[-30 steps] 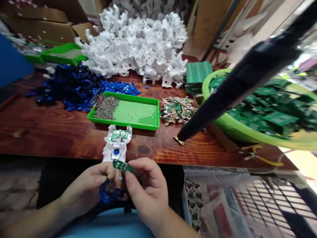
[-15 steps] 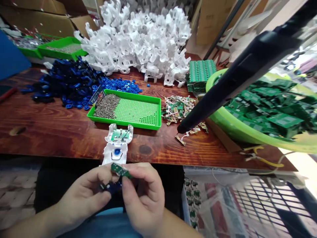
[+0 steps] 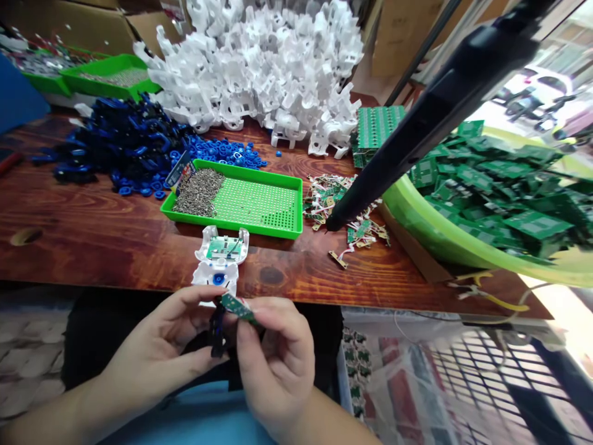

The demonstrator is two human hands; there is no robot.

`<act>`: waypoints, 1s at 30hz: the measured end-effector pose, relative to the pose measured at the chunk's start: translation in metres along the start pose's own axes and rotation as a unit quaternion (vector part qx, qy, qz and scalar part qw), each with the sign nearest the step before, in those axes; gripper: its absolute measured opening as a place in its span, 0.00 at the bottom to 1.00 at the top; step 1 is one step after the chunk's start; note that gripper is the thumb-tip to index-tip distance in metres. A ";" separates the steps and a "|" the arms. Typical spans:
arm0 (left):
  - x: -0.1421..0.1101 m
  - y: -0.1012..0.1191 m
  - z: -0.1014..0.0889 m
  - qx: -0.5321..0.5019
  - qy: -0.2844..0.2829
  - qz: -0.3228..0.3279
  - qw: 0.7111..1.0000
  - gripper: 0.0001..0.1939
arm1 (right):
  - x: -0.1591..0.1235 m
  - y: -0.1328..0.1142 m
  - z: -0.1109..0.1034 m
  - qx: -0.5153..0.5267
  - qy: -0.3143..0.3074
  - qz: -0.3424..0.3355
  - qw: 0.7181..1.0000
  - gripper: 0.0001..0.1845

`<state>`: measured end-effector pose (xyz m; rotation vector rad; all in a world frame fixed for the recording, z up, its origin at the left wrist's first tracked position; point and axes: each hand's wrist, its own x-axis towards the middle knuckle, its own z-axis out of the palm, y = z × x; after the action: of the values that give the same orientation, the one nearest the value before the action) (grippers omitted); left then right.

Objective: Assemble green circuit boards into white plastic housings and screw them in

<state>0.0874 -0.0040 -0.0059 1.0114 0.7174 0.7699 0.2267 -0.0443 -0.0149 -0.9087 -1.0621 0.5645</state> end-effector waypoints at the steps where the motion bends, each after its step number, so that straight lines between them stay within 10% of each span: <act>1: -0.001 -0.001 0.001 0.005 0.004 0.004 1.000 0.23 | 0.000 0.001 0.000 -0.005 0.013 -0.008 1.000 0.17; 14: -0.011 -0.006 0.003 0.101 0.070 -0.011 0.992 0.18 | 0.009 -0.010 -0.017 -0.096 -0.138 0.093 0.981 0.19; 30: -0.005 0.005 0.008 0.117 0.098 -0.027 0.988 0.10 | 0.009 -0.008 -0.029 -0.134 -0.161 0.087 0.974 0.19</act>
<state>0.0905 -0.0101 0.0028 1.1320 1.0188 0.7574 0.2566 -0.0516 -0.0096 -1.1807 -1.3822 0.7431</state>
